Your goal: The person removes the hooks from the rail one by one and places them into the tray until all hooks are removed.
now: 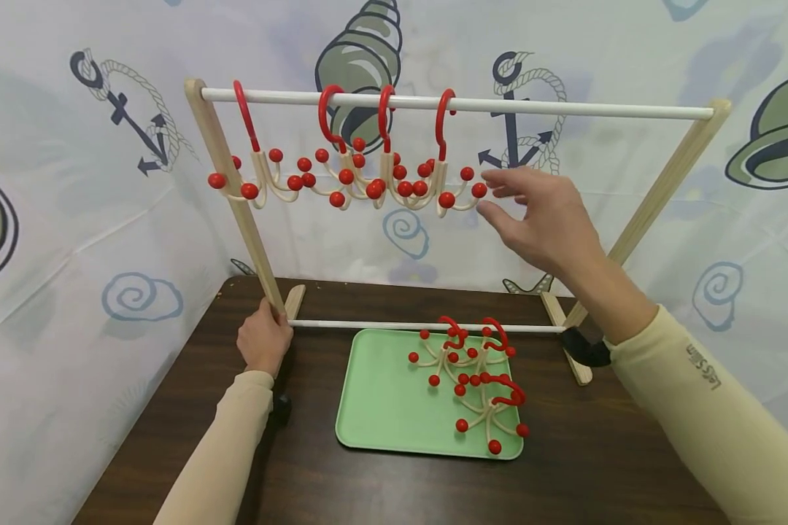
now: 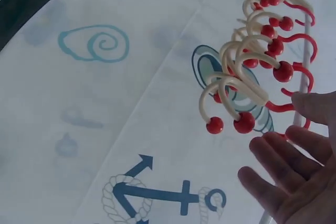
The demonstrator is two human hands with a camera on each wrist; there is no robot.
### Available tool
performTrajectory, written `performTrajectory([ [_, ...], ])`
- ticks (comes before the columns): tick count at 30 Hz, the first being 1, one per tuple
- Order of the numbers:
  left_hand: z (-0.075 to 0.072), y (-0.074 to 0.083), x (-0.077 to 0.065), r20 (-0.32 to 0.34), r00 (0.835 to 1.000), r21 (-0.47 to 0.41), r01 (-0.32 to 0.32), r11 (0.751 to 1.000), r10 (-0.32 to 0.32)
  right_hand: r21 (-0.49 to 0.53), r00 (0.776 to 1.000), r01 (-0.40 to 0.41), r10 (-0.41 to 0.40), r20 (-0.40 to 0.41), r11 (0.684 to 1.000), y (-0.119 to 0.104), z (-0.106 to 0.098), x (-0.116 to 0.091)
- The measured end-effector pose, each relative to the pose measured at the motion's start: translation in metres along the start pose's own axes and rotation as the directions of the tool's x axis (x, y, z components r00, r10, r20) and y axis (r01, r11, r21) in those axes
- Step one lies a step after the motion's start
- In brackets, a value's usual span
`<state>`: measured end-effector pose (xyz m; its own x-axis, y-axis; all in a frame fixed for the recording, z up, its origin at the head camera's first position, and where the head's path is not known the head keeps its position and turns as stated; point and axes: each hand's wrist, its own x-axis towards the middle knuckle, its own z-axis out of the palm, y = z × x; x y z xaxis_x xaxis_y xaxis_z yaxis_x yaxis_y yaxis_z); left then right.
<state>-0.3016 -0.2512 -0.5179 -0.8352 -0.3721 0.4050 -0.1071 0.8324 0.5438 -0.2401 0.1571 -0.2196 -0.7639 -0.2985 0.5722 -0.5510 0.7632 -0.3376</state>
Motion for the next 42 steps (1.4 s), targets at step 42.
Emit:
performTrajectory([
  [42,-0.004,0.002,0.000,0.030,0.999,0.009,0.029,1.000,-0.030,0.143,0.980,-0.194,0.186,0.066,0.971,-0.002,0.035,0.064],
])
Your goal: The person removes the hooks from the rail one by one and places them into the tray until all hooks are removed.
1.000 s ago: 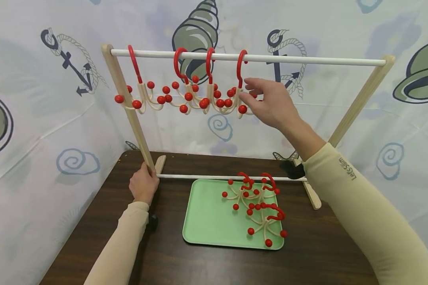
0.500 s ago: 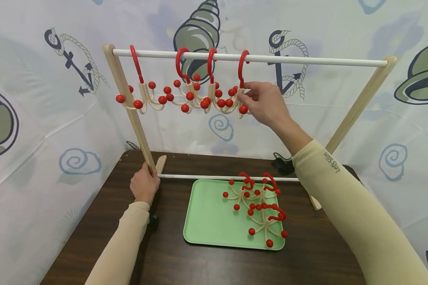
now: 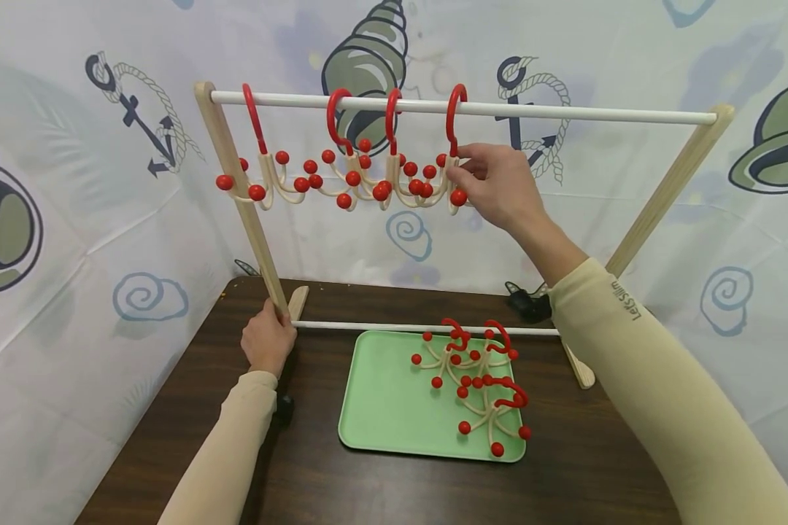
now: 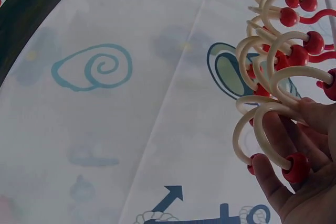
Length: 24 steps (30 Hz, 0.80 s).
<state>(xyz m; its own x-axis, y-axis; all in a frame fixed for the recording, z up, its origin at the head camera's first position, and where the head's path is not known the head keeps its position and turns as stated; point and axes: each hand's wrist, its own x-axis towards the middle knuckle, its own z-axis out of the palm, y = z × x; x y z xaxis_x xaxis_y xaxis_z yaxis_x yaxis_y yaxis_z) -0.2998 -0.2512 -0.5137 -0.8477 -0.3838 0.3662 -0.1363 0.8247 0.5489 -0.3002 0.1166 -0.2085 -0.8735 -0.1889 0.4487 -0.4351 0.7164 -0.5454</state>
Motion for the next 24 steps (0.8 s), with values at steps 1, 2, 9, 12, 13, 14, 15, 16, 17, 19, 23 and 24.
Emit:
performTrajectory([
  [1,0.000,0.000,0.000,0.000,1.000,0.000,0.002,1.000,-0.002,0.004,1.000,0.000,0.000,-0.006,1.000,0.000,-0.001,0.000],
  [2,0.000,-0.001,-0.001,-0.001,1.000,0.002,0.004,1.000,-0.004,0.011,1.000,-0.001,0.001,-0.011,1.000,0.000,-0.001,0.000],
  [9,0.003,-0.003,-0.002,-0.003,1.000,0.010,0.007,1.000,-0.007,0.041,0.996,0.015,-0.011,-0.083,0.999,0.001,-0.007,-0.006],
  [12,0.004,-0.003,-0.002,0.001,1.000,0.011,0.008,1.000,-0.008,0.063,0.992,0.034,-0.026,-0.122,0.997,0.001,-0.012,-0.008],
  [13,0.004,-0.003,-0.002,0.001,1.000,0.012,0.010,1.000,-0.010,0.068,0.990,0.037,-0.028,-0.135,0.997,0.001,-0.015,-0.009],
  [14,0.004,-0.003,-0.002,0.001,1.000,0.012,0.012,1.000,-0.012,0.077,0.989,0.040,-0.028,-0.148,0.996,0.001,-0.017,-0.010],
  [15,0.004,-0.003,-0.002,0.001,1.000,0.011,0.013,1.000,-0.013,0.084,0.986,0.045,-0.031,-0.162,0.995,0.001,-0.019,-0.011],
  [16,0.004,-0.002,-0.002,0.001,1.000,0.011,0.013,1.000,-0.013,0.085,0.984,0.044,-0.028,-0.177,0.995,0.001,-0.022,-0.013],
  [17,0.004,-0.001,-0.002,0.001,1.000,0.010,0.012,1.000,-0.012,0.093,0.981,0.042,-0.023,-0.191,0.995,0.001,-0.025,-0.015],
  [19,0.004,-0.001,0.000,0.000,1.000,0.009,0.011,1.000,-0.011,0.096,0.977,0.026,-0.005,-0.214,0.995,0.002,-0.031,-0.019],
  [23,0.003,0.000,0.002,-0.004,1.000,0.011,0.007,1.000,-0.007,0.104,0.970,-0.015,0.040,-0.239,0.994,0.006,-0.038,-0.035],
  [24,0.003,0.000,0.002,-0.003,1.000,0.012,0.007,1.000,-0.007,0.109,0.969,-0.018,0.044,-0.244,0.994,0.008,-0.039,-0.041],
])
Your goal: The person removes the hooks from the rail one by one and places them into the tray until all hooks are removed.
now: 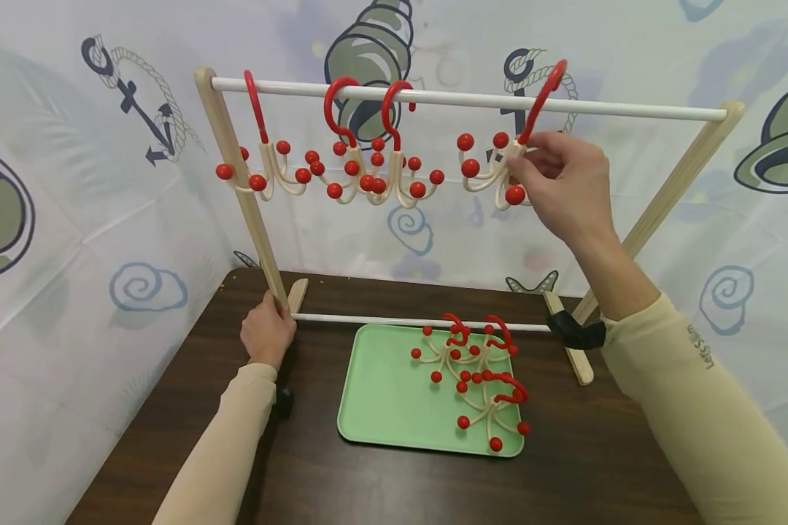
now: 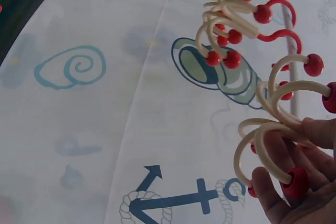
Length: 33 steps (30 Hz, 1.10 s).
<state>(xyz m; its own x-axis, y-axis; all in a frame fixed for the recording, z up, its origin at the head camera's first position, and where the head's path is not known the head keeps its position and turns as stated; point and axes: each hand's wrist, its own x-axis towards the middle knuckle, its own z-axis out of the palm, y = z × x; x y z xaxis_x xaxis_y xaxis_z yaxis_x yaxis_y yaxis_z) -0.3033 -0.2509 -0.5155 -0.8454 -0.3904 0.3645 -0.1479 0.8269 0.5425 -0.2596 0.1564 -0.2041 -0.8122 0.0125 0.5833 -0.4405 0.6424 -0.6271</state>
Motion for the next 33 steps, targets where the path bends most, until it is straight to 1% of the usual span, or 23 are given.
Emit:
performTrajectory([
  [2,0.000,0.000,0.001,0.004,1.000,0.003,-0.002,1.000,0.001,0.019,1.000,0.004,-0.004,-0.009,1.000,0.007,-0.003,-0.014],
  [6,0.001,0.001,0.001,0.010,1.000,0.011,-0.007,1.000,0.007,0.047,1.000,0.013,-0.014,0.007,0.999,0.020,-0.004,-0.048],
  [10,0.000,0.002,0.001,0.007,1.000,0.014,-0.009,1.000,0.009,0.036,0.999,-0.014,0.012,0.050,0.999,0.028,0.002,-0.085],
  [13,0.000,0.002,0.001,0.005,1.000,0.010,-0.007,1.000,0.007,0.036,0.994,-0.050,0.046,0.103,0.998,0.033,0.010,-0.114],
  [16,0.000,0.002,0.002,0.004,1.000,0.005,-0.007,1.000,0.007,0.053,0.981,-0.102,0.091,0.171,0.993,0.038,0.023,-0.145],
  [21,-0.003,0.003,0.002,0.008,1.000,0.002,-0.003,1.000,0.003,0.082,0.953,-0.218,0.194,0.232,0.972,0.041,0.052,-0.191],
  [26,-0.005,0.004,0.001,0.017,1.000,0.006,0.007,1.000,-0.007,0.106,0.933,-0.302,0.271,0.237,0.947,0.043,0.082,-0.229],
  [29,-0.005,0.004,0.000,0.020,1.000,0.004,0.009,1.000,-0.009,0.098,0.931,-0.322,0.296,0.213,0.942,0.051,0.098,-0.247],
  [33,-0.005,0.005,0.000,0.022,1.000,0.007,0.010,1.000,-0.010,0.084,0.935,-0.329,0.311,0.170,0.941,0.064,0.114,-0.263],
])
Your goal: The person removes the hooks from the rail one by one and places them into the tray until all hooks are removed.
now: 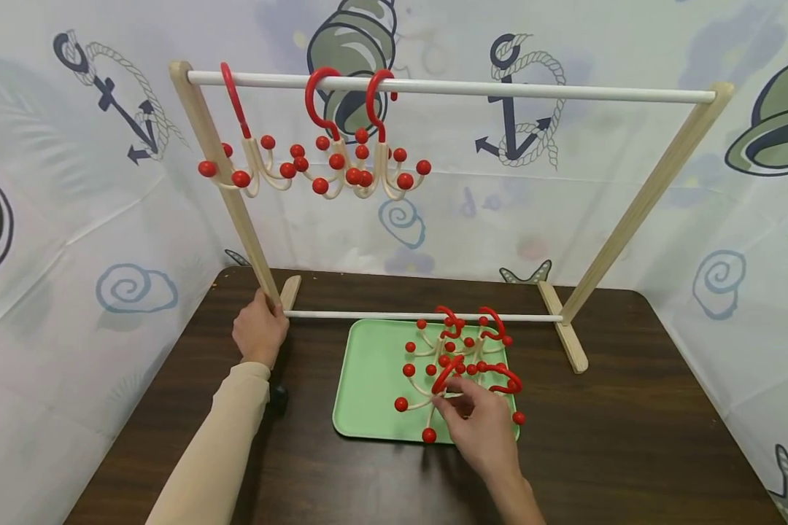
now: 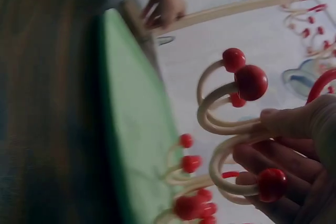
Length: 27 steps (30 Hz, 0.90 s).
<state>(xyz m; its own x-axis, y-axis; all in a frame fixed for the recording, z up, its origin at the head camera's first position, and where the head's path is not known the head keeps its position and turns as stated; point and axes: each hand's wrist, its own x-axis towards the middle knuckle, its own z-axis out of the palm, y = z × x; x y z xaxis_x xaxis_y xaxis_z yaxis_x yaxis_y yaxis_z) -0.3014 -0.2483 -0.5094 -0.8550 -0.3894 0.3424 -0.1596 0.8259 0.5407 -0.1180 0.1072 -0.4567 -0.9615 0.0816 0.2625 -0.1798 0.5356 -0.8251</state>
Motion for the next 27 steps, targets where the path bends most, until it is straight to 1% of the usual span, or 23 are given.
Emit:
performTrajectory([
  [3,0.001,-0.001,0.000,0.004,1.000,0.003,0.000,1.000,0.000,-0.020,1.000,-0.020,0.020,-0.024,1.000,0.011,0.007,-0.002],
  [9,0.004,-0.004,0.002,0.001,1.000,0.012,-0.006,1.000,0.006,-0.085,0.995,-0.089,0.085,-0.046,0.992,0.025,0.012,-0.004],
  [13,0.003,-0.004,0.003,-0.004,1.000,0.022,-0.005,1.000,0.005,-0.104,0.996,-0.077,0.071,-0.061,0.992,0.030,0.015,-0.004],
  [18,0.000,-0.002,0.003,0.002,1.000,0.008,-0.007,1.000,0.007,-0.119,0.995,-0.054,0.044,-0.085,0.991,0.035,0.020,-0.004],
  [22,0.001,-0.001,0.001,-0.006,1.000,0.005,0.000,1.000,0.000,-0.152,0.996,-0.055,0.042,-0.082,0.987,0.040,0.023,-0.003],
  [27,0.003,-0.003,0.000,-0.021,1.000,0.000,-0.002,1.000,0.002,-0.166,0.995,-0.060,0.047,-0.084,0.984,0.043,0.025,-0.002],
])
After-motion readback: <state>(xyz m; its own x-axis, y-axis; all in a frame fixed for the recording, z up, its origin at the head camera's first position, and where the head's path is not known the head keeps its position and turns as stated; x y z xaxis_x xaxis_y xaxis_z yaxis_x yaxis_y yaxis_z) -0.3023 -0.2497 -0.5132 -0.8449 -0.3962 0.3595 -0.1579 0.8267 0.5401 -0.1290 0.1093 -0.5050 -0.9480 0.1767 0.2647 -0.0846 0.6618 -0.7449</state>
